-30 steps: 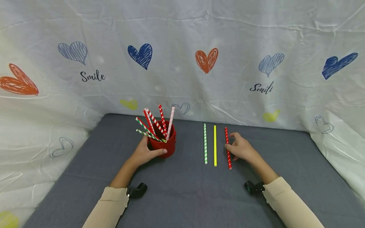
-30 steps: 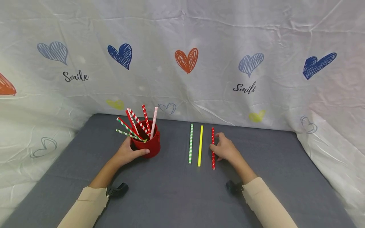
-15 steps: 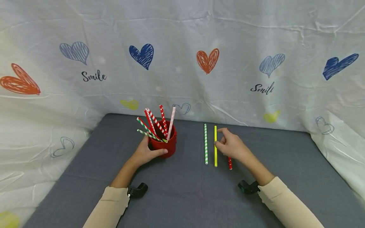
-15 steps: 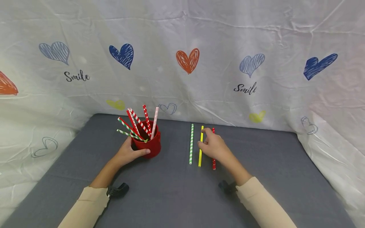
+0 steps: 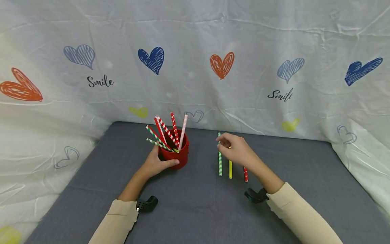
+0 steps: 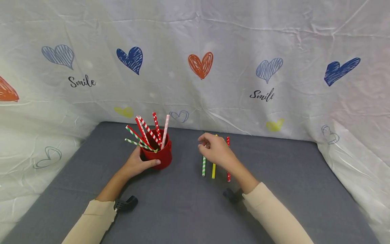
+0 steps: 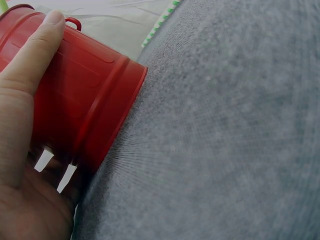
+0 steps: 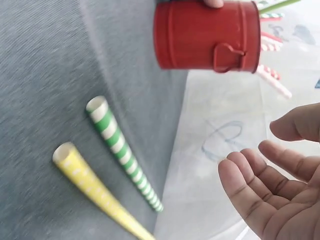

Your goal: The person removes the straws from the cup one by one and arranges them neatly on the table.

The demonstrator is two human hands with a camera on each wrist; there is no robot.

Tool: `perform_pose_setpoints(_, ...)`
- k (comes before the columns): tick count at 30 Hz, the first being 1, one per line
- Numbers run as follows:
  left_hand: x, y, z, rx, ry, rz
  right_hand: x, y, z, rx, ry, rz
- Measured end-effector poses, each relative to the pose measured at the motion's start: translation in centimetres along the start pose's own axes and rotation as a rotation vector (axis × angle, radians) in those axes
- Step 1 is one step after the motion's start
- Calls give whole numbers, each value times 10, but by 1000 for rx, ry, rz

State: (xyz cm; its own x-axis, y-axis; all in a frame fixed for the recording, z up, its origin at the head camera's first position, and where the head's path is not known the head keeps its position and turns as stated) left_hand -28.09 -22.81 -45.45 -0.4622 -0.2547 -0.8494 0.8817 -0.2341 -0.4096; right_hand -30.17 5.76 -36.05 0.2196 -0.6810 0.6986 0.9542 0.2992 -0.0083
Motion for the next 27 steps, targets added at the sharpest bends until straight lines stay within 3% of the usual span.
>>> perform_pose_setpoints(7,1,1,2,2,-2,-12,14,-17,-15,90,-120,-45)
perform_pose_setpoints(14,2,2,0,-7,-14,16,21,-39,-37,197,-435,-111)
perform_pose_setpoints(22,2,0,-2,-8,-26,7,31,-61,-53,196,-766,-175)
perform_pose_setpoints(27,1,-1,0,-9,-15,4,40,-69,-65,204,-808,-188)
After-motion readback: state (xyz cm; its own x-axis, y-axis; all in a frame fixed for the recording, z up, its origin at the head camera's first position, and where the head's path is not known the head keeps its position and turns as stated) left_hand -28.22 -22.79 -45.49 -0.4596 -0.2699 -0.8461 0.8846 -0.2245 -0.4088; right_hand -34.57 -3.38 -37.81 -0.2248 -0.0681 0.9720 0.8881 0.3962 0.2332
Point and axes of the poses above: each hand's wrist, its own y-axis away from the middle knuckle, its own z-axis out of the back of the hand, x = y × z, the point moved 7 cm from there along -y, towards the middle knuckle, and after that the axes turned 14 degrees about -z, right-handed, at the moved point
